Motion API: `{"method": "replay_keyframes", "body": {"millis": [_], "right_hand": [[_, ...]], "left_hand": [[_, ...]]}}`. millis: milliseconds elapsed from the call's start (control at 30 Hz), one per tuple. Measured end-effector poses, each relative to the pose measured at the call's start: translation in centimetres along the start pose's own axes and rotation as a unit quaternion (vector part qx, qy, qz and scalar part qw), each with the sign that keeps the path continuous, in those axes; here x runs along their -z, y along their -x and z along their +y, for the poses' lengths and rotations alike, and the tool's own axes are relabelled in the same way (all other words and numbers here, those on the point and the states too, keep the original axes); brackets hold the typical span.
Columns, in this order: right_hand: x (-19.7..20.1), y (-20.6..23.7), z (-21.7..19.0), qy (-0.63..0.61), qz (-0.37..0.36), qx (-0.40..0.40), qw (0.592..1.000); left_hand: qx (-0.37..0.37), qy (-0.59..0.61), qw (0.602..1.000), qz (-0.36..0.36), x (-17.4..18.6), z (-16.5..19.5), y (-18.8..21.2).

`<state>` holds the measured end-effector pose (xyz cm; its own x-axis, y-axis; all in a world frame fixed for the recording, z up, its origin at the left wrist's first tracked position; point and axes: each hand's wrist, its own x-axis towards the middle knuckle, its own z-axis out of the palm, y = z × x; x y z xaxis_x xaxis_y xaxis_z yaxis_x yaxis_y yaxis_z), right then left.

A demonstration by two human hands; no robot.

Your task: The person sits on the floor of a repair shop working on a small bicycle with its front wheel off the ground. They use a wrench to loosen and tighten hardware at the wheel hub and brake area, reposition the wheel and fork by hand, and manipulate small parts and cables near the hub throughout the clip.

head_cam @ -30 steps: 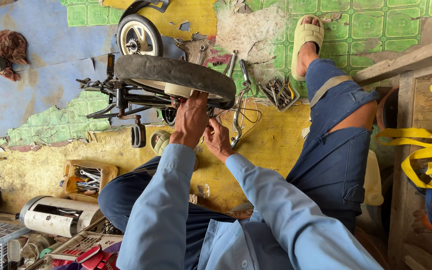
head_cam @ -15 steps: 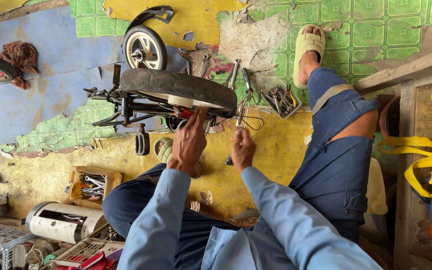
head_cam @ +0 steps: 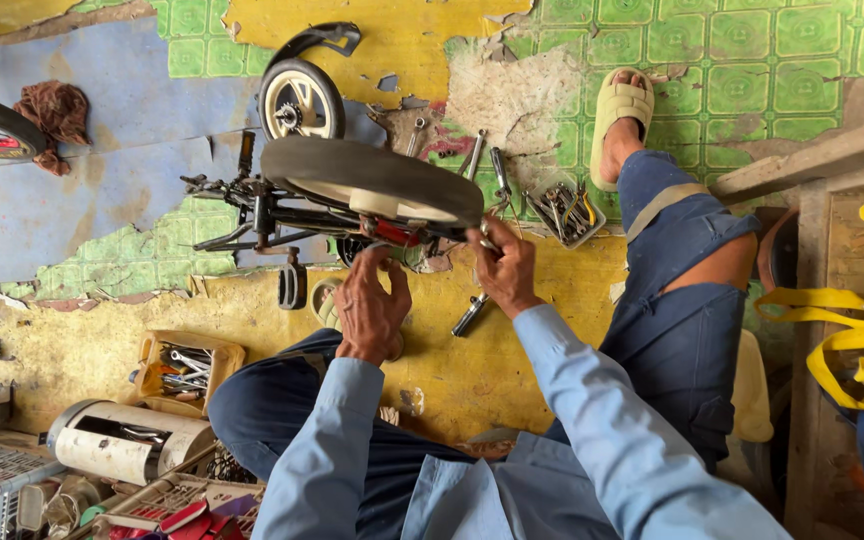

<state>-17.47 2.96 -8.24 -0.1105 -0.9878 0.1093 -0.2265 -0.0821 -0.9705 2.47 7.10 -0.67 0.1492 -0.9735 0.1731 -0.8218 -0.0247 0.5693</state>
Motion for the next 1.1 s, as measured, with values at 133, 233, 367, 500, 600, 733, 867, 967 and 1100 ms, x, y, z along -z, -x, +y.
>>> {"method": "replay_keyframes", "body": {"millis": [133,233,367,500,600,733,867,967,1100], "right_hand": [[0.6,1.7,2.9,0.053,0.056,0.009,0.997],[2.2,3.2,1.8,0.043,0.061,0.001,0.997],[3.2,0.5,-3.0,-0.02,0.052,0.059,0.997],[3.8,-2.7,-7.3,-0.008,0.026,0.155,0.987],[4.0,-3.8,-7.3,0.05,-0.038,0.178,0.982],[4.2,-2.7,-3.5,0.094,-0.062,0.147,0.983],[4.9,-0.5,-0.7,0.08,-0.039,0.057,0.994],[5.4,0.7,-2.1,0.05,0.002,0.008,0.999],[5.6,-2.8,-6.7,0.027,0.001,0.236,0.971]], "left_hand": [[-0.012,-0.002,0.999,0.032,0.9,0.5,-0.3],[0.033,0.003,0.999,0.039,1.4,0.8,0.4],[0.023,0.015,0.996,0.086,1.5,1.2,-0.8],[0.049,0.043,0.995,0.073,2.3,2.1,-1.9],[-0.013,0.053,0.994,0.091,2.8,2.7,-2.6],[0.014,0.045,0.996,0.074,3.0,3.0,-3.1],[-0.012,0.038,0.996,0.078,2.9,2.7,-3.2],[-0.004,0.032,0.997,0.068,3.0,2.5,-2.6],[-0.016,0.025,0.995,0.092,2.5,2.5,-2.9]]}}
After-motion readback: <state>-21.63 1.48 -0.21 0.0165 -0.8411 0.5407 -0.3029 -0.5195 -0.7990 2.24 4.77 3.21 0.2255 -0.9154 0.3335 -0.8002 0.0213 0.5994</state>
